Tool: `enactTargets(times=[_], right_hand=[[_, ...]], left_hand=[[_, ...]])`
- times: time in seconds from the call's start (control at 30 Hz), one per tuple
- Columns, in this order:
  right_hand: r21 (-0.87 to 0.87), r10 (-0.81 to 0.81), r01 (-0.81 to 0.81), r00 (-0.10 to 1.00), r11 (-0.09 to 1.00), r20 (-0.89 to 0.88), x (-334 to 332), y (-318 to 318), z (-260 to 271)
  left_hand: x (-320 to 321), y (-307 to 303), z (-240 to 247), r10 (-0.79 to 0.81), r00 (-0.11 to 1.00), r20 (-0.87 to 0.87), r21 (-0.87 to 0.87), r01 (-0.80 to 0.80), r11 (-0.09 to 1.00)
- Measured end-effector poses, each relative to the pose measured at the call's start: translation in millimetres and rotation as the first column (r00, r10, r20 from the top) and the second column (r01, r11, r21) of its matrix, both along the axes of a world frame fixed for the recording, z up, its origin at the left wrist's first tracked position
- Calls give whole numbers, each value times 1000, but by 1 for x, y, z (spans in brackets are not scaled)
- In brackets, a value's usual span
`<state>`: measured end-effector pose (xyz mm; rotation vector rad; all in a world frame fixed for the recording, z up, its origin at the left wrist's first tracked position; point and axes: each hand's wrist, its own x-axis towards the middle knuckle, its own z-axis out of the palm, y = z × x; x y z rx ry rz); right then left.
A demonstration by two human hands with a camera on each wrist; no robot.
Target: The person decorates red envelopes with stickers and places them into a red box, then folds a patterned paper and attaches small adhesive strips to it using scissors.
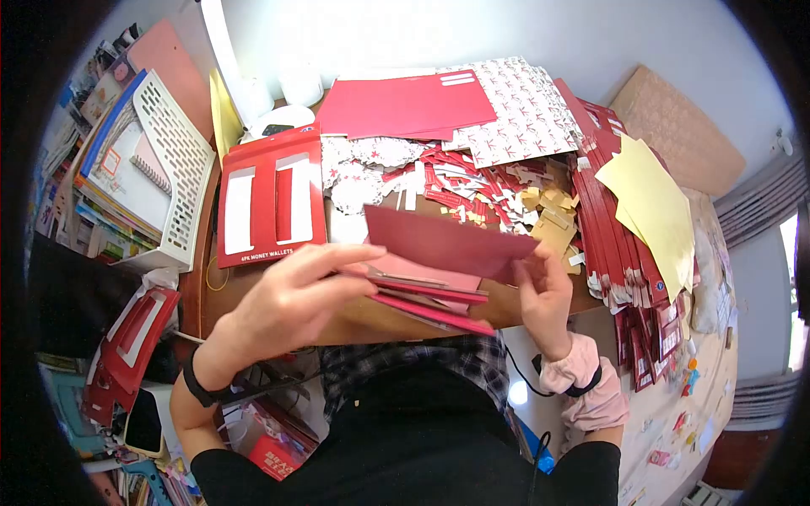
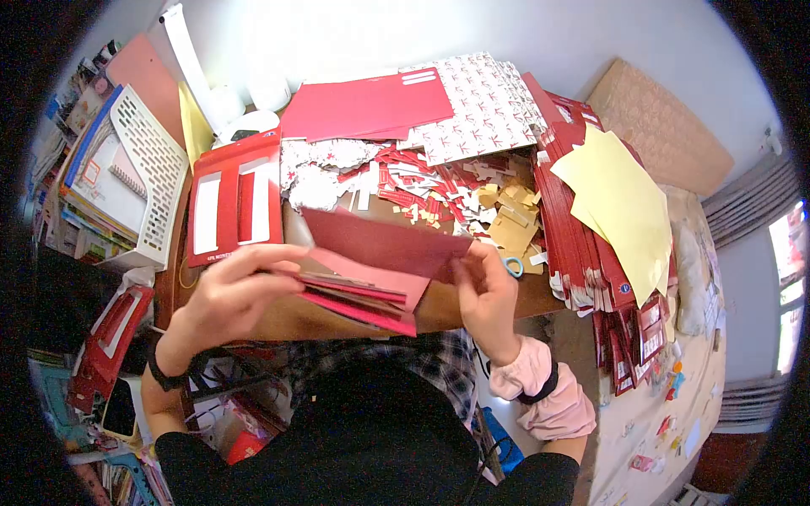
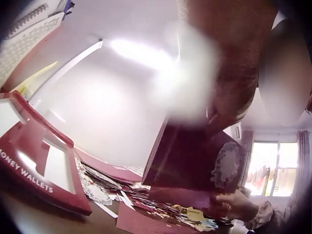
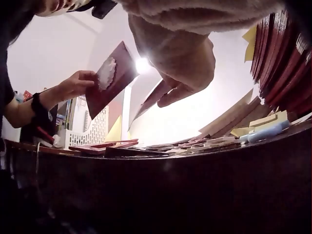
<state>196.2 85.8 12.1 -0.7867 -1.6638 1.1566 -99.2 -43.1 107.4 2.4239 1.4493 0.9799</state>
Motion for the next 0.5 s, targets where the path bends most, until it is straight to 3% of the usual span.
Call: enactTargets(times=[0.03, 0.07, 0.2, 0.27, 0.3, 0.4, 0.5], right_hand=[[71, 12, -18, 997, 997, 80, 2, -6, 0], [-39, 65, -63, 997, 997, 43, 3, -9, -6], [132, 230, -222, 972, 966, -50, 8, -14, -13], [109, 429, -437, 899, 893, 90, 15, -14, -5], [112, 425, -433, 901, 895, 88, 14, -11, -5], [331, 334, -603, 730, 726, 597, 5, -7, -12], [384, 210, -609, 681, 694, 701, 3, -17, -26]], left_hand=[[5, -2, -2, -24, 1000, -16, -22, 24, 999], [7, -3, -2, -34, 999, -33, -49, 32, 998], [2, -5, -3, -48, 994, -95, -102, 39, 994], [0, -8, 1, -59, 992, -111, -136, 43, 990], [0, -10, 3, -68, 990, -124, -170, 46, 984], [2, -15, 11, -148, 981, -124, -246, 114, 963], [3, -15, 12, -274, 951, -146, -344, 211, 915]])
